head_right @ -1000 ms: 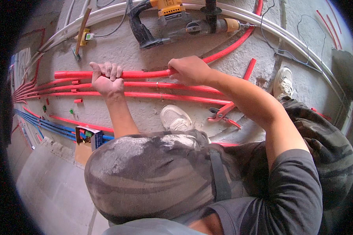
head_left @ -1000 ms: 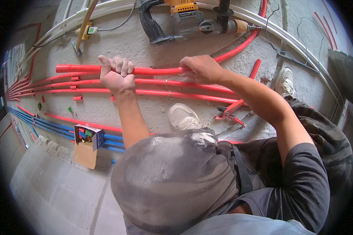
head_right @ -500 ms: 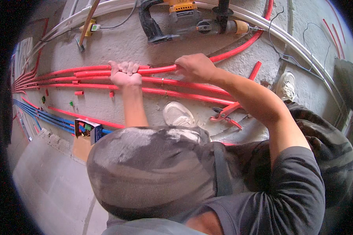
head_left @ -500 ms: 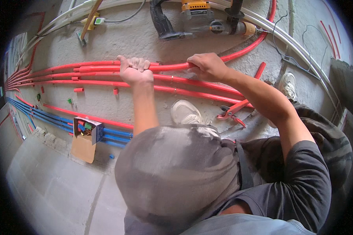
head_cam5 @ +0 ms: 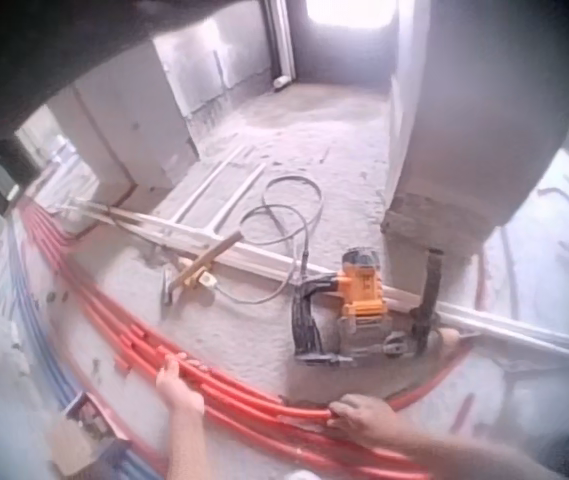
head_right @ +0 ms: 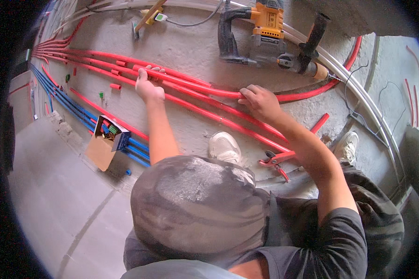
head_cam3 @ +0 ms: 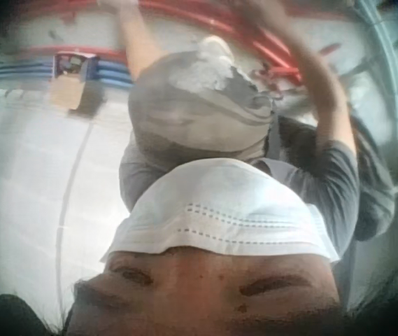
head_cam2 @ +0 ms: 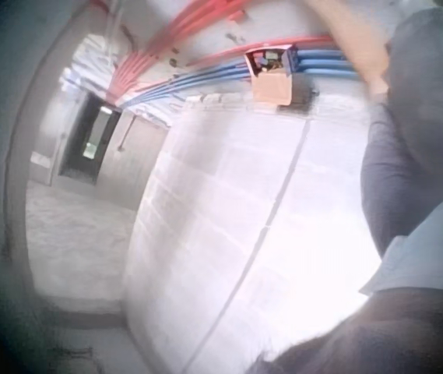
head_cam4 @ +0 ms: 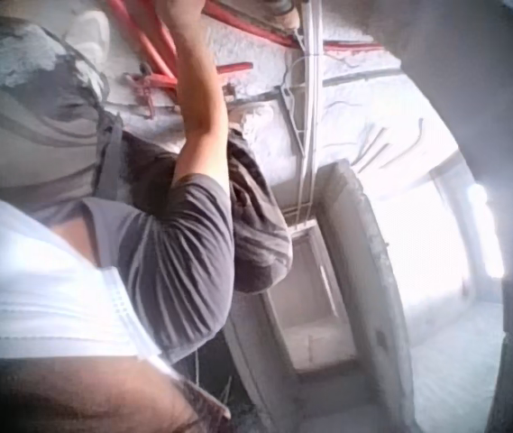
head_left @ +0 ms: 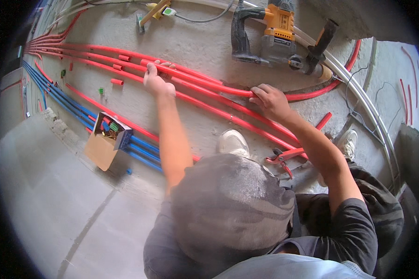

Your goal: The person cuts red plastic pipes with a power saw, aligns them on the floor, and secures them with metal ties using a hammer. The person also uses a pipe cutter to trim pipe ends.

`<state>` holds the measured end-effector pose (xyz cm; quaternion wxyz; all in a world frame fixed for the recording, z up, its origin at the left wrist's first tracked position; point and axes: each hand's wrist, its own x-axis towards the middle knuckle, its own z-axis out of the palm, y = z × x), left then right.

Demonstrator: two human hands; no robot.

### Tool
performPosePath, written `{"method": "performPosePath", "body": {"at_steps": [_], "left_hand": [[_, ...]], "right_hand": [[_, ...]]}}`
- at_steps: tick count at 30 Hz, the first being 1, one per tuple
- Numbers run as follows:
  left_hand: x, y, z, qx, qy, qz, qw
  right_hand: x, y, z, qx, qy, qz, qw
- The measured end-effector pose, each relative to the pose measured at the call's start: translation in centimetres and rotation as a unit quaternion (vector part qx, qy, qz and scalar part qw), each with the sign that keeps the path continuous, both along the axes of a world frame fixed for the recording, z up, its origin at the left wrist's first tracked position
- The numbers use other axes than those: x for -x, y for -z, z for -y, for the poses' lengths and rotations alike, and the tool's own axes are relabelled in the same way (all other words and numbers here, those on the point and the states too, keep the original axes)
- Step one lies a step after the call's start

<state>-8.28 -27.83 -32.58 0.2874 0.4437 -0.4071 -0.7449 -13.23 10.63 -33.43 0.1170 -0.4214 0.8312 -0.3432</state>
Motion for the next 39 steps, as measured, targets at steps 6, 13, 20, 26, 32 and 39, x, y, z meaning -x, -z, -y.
{"method": "performPosePath", "body": {"at_steps": [6, 13, 20, 26, 32, 39], "left_hand": [[2.3, -0.4, -0.3, 0.046, -0.029, 0.126, 0.991], [2.6, -1.6, 0.7, 0.157, 0.078, 0.282, 0.943], [2.0, 1.2, 1.6, 0.338, 0.106, 0.359, 0.864], [0.5, 1.5, 1.5, 0.295, 0.080, 0.219, 0.926], [0.9, 1.1, 3.4, 0.285, 0.085, 0.162, 0.941], [2.3, -0.8, 3.8, 0.167, 0.083, 0.174, 0.967]], "right_hand": [[-0.6, 0.0, 0.7, -0.020, 0.018, -0.043, 0.999], [0.2, -0.4, 0.8, 0.005, 0.024, -0.086, 0.996], [0.8, 0.5, 2.3, -0.030, 0.031, -0.097, 0.994], [0.2, -0.2, 1.9, -0.018, 0.026, -0.076, 0.997], [1.4, -1.6, 1.7, -0.062, -0.017, -0.064, 0.996], [1.7, -0.8, 1.2, -0.104, -0.027, -0.060, 0.992]]}}
